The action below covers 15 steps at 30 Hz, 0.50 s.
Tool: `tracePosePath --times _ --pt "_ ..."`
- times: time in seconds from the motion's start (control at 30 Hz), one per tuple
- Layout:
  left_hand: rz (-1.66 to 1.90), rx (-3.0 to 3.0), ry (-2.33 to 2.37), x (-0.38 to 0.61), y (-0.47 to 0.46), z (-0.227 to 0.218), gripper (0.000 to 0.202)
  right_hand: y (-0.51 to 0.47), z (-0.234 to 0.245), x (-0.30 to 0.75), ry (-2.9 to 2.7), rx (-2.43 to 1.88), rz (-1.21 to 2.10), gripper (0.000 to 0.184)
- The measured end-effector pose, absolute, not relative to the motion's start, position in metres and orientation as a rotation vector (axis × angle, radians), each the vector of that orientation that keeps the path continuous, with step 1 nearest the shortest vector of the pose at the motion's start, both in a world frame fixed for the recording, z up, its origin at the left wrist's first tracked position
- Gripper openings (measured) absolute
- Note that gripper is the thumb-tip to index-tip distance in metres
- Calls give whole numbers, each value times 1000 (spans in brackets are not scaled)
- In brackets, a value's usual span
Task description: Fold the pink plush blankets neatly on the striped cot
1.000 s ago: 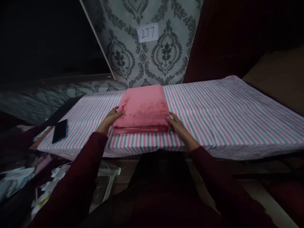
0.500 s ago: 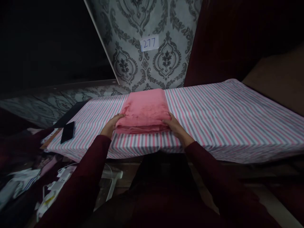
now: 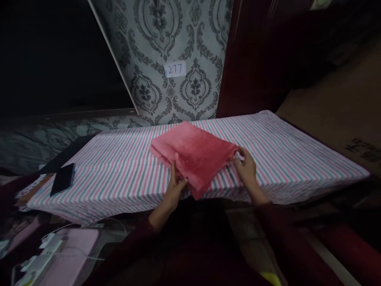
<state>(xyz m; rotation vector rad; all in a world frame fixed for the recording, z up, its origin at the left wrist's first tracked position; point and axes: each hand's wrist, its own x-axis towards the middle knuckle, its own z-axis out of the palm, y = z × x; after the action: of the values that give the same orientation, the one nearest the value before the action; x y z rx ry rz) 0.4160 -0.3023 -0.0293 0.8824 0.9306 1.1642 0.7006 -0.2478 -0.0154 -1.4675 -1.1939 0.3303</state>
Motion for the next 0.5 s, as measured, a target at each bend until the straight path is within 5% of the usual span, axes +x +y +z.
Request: tracePosePath --times 0.13,0.23,0.37,0.5 --pt "1341 776 952 395 -281 -27 123 -297 -23 636 -1746 -1211 59 49" --pt "1401 722 982 369 -252 -17 111 -314 -28 588 -2078 -1125 -10 69" --pt "1450 683 1114 335 -212 -2 106 -311 -46 550 -2203 -1224 -173 90" --pt "1409 665 1267 306 -174 10 108 -305 -60 546 -2190 -1286 -284 87"
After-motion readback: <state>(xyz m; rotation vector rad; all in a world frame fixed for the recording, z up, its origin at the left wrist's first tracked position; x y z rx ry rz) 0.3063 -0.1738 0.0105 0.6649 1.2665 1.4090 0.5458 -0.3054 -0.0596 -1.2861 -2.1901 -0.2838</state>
